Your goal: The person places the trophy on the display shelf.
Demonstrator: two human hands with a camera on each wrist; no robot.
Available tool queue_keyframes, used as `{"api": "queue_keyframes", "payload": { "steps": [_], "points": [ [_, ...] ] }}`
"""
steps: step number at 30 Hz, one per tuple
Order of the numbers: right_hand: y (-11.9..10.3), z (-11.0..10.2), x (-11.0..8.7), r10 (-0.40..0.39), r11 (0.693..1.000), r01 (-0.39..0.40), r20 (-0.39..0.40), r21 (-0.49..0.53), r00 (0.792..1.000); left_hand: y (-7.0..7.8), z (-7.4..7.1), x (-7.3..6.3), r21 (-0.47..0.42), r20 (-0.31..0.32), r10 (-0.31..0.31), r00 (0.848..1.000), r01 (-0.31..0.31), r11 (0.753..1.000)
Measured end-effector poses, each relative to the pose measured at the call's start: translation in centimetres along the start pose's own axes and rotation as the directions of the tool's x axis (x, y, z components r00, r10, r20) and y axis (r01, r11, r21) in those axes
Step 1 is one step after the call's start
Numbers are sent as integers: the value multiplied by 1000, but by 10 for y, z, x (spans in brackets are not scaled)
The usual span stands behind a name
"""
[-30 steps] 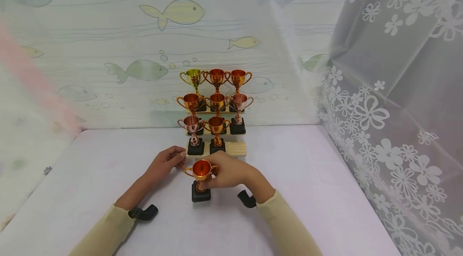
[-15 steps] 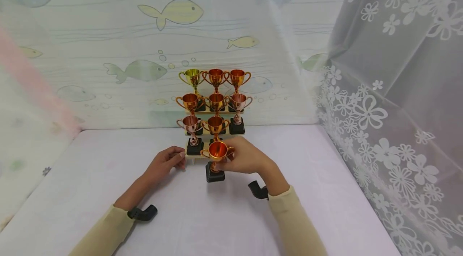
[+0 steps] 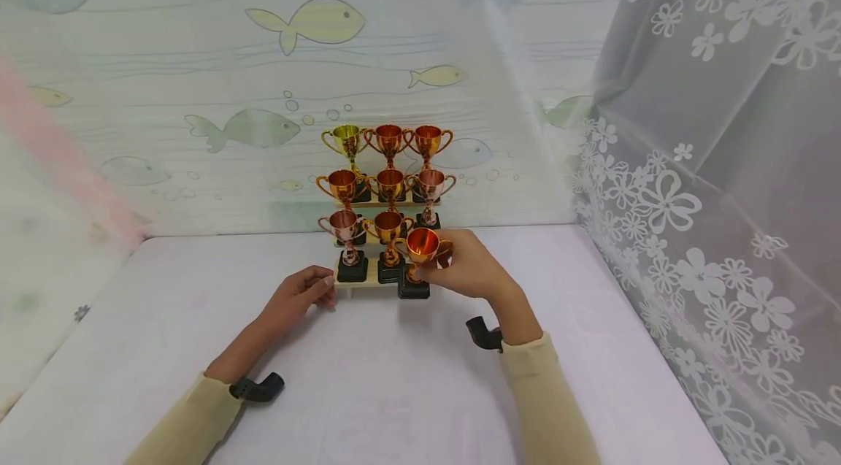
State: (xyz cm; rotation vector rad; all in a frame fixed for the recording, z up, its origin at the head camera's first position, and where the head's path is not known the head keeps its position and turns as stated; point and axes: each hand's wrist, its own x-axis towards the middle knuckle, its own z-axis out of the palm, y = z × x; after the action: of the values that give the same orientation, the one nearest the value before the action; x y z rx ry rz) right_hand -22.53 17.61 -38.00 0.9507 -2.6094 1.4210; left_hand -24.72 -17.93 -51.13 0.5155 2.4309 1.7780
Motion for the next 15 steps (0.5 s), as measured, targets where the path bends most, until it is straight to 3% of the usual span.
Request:
{"api": "queue_keyframes", "payload": {
  "steps": [6,15],
  "points": [
    [8,-4,2,27,998,-31,-66,-56,997,-1,0,1,-3,-1,2,1000,-2,1000],
    [23,-5,4,153,988,-155,-150,-2,977,0,0,1,-8,4,3,1000,-3,1000]
  ]
}}
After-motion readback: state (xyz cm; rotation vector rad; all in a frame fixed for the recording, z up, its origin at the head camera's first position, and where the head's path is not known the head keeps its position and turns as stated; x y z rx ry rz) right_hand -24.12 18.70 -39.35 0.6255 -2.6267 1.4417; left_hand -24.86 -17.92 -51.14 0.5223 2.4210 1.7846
